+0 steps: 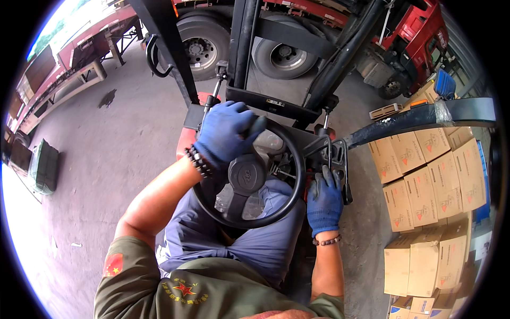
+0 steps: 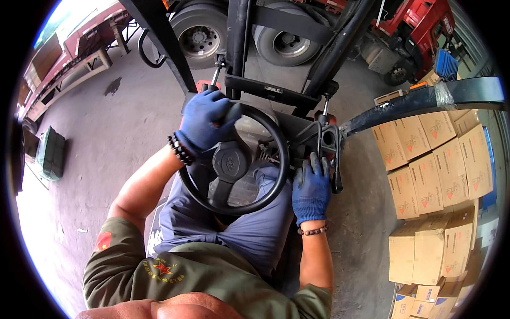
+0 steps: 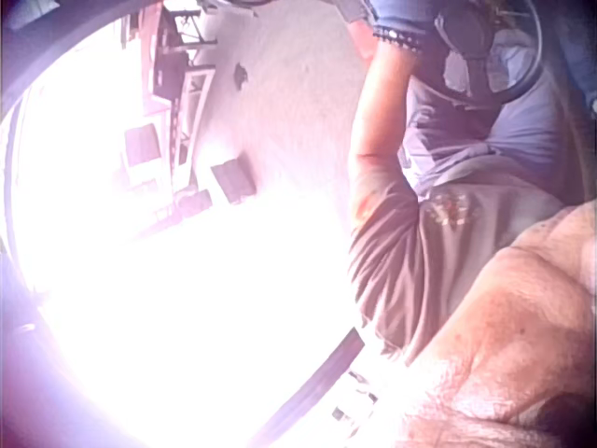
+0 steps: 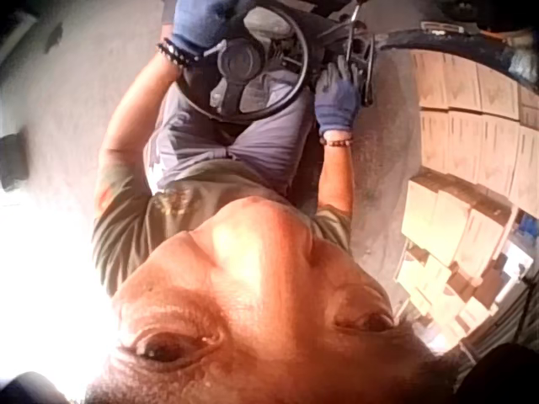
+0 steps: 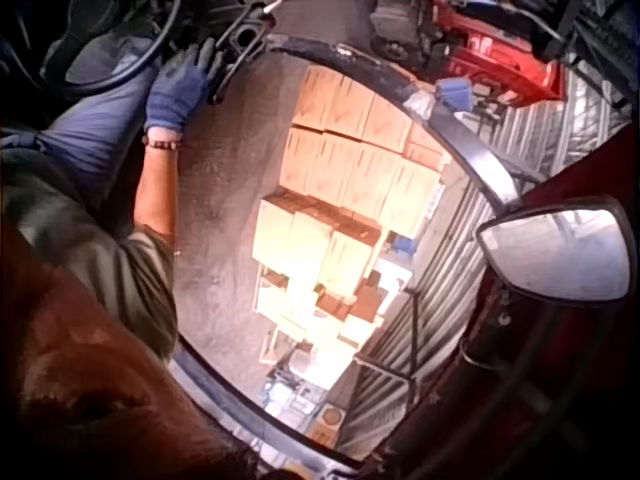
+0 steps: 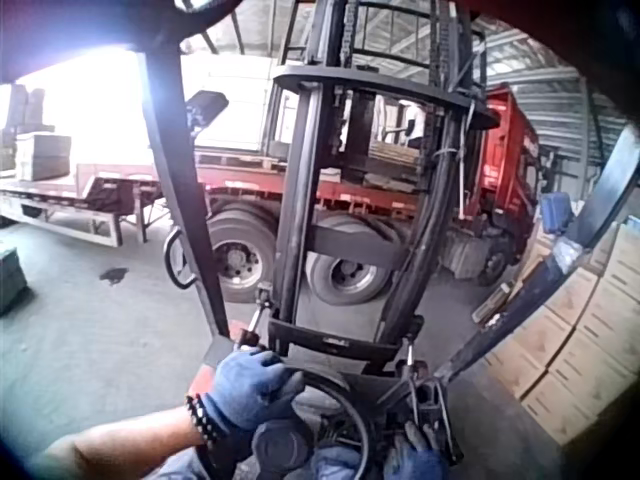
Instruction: The person operates a forklift inside a warehouse, maneuvering the vehicle and adjusting the steering wheel and control levers. The operator navigates through aisles of stacked cardboard boxes and approaches a large truck parked nearby.
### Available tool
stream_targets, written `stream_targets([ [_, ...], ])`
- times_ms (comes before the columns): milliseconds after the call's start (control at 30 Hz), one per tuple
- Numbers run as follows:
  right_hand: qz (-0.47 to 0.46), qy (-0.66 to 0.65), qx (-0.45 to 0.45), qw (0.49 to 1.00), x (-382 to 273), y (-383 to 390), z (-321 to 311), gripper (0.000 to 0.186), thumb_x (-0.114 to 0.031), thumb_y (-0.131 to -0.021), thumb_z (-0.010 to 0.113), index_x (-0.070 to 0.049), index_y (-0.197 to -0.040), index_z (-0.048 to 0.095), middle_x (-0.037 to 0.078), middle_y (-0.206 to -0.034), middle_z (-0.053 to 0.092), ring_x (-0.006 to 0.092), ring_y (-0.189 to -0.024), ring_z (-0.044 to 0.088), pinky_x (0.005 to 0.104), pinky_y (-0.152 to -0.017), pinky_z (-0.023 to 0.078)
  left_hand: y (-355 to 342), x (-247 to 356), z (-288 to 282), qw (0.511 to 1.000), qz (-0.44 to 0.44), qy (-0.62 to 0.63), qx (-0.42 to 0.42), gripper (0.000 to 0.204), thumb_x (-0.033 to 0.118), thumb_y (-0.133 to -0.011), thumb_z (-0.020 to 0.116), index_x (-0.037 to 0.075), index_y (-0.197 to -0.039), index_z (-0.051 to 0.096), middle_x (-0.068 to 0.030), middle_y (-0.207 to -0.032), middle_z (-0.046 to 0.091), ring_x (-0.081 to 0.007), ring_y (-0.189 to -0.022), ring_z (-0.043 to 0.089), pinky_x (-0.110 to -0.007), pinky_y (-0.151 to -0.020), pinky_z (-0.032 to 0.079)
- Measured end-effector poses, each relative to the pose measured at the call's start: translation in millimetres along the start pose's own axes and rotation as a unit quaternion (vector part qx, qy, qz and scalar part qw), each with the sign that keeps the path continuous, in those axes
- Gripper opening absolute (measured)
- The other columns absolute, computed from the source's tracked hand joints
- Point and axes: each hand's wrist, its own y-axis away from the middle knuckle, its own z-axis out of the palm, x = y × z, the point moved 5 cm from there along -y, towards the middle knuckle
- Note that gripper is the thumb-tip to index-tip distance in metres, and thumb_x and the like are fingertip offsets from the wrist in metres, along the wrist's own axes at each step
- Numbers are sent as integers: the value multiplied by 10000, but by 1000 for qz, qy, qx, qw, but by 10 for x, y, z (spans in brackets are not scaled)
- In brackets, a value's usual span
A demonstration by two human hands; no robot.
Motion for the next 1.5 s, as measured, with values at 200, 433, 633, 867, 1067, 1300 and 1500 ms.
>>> stream_targets([
  [200, 29, 27, 15, 999, -115, 475, 130, 304, -140, -1047, 671, 16, -1273, 801, 184, -1578, 674, 479, -1371, 644, 543, -1165, 530, 718, -61, -352, 997, -72, -3, -7, 191, 204, -902, 860, 67, -959, 741, -154, -907, 687, -413, -837, 658, -482, -739, 522],
  [433, 32, 0, 19, 999, 309, 440, -53, 309, -139, -1046, 668, 26, -1271, 801, 178, -1597, 662, 478, -1365, 646, 544, -1145, 535, 990, 317, -308, 992, -126, -14, 3, 250, 252, -846, 900, 84, -889, 720, -121, -889, 707, -380, -816, 670, -466, -711, 510],
  [633, 55, -5, 16, 998, 439, 472, -283, 322, -132, -1018, 683, 12, -1284, 792, 151, -1614, 657, 470, -1361, 651, 543, -1139, 542, 1015, 830, -389, 990, -126, 14, -66, 202, 231, -842, 876, 96, -846, 725, -119, -851, 683, -382, -804, 657, -483, -719, 508],
  [867, 40, -21, 23, 999, 280, 589, -437, 308, -124, -1002, 707, 25, -1261, 781, 163, -1587, 664, 460, -1339, 648, 541, -1132, 536, 1367, 1251, -532, 982, -91, 78, -149, 213, 233, -880, 852, 121, -759, 718, -90, -833, 669, -347, -784, 634, -484, -744, 492],
  [1067, 46, -18, 29, 998, -546, 372, 74, 285, -120, -1005, 707, 15, -1244, 783, 163, -1560, 678, 444, -1349, 648, 537, -1133, 538, 1756, 587, -764, 975, -28, 107, -190, 281, 328, -891, 869, 152, -734, 716, -48, -807, 649, -300, -761, 621, -468, -688, 446],
  [1300, 48, -14, 42, 998, -825, 515, 247, 293, -112, -995, 698, 6, -1251, 780, 158, -1560, 680, 443, -1345, 652, 544, -1132, 539, 1999, 850, -523, 959, 76, 155, -224, 404, 391, -968, 823, 179, -641, 716, -28, -732, 646, -261, -686, 601, -445, -643, 443],
  [1500, 32, -19, 57, 998, 277, 1115, -508, 296, -142, -1000, 701, -15, -1256, 780, 154, -1549, 696, 443, -1316, 674, 529, -1126, 547, 1465, 2659, 408, 947, 163, 215, -176, 432, 374, -976, 794, 154, -630, 659, -43, -671, 595, -275, -665, 640, -452, -584, 484],
])
